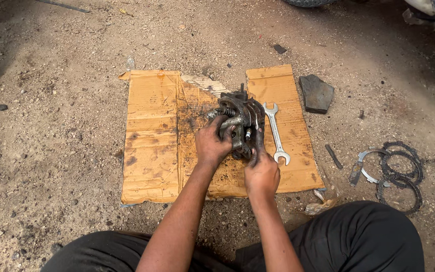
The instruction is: The person uses a screwdriver to scrape the interior of a motorcycle cylinder head while holding it on a piece of cardboard on the ground. They manipulate the component by hand and use a wrench to adjust parts.
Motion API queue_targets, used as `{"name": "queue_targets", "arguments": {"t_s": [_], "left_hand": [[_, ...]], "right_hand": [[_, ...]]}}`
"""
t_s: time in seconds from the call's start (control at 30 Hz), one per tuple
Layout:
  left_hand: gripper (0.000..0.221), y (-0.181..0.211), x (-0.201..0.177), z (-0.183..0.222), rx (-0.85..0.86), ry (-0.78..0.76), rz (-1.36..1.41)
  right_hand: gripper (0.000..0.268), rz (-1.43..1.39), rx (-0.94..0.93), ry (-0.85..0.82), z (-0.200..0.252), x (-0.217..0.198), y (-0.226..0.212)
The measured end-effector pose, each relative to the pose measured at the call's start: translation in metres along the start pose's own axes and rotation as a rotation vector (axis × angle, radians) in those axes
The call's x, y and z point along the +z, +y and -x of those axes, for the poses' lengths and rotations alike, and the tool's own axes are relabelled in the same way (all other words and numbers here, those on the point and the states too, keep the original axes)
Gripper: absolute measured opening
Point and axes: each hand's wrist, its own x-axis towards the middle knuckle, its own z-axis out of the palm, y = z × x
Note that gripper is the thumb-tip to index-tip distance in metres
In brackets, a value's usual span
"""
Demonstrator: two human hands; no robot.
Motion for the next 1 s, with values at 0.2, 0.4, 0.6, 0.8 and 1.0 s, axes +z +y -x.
{"name": "queue_targets", "arguments": {"t_s": [0.2, 0.4, 0.6, 0.8, 1.0], "left_hand": [[0.036, -0.004, 0.000, -0.008, 0.014, -0.011, -0.031], [0.033, -0.006, -0.006, -0.008, -0.023, -0.046, -0.044], [0.032, -0.005, -0.003, -0.005, 0.023, -0.026, -0.024], [0.033, 0.000, 0.000, -0.001, -0.024, -0.034, 0.005], [0.035, 0.003, 0.002, 0.003, -0.071, -0.012, 0.029]], "right_hand": [[0.046, -0.178, 0.286, -0.101, 0.005, 0.041, -0.001], [0.040, -0.384, -0.085, -0.059, 0.009, -0.008, -0.006], [0.039, 0.103, 0.127, -0.360, -0.007, -0.075, -0.037], [0.033, 0.080, 0.085, -0.150, -0.006, -0.050, -0.033], [0.030, 0.049, 0.226, -0.126, -0.001, -0.013, -0.016]]}}
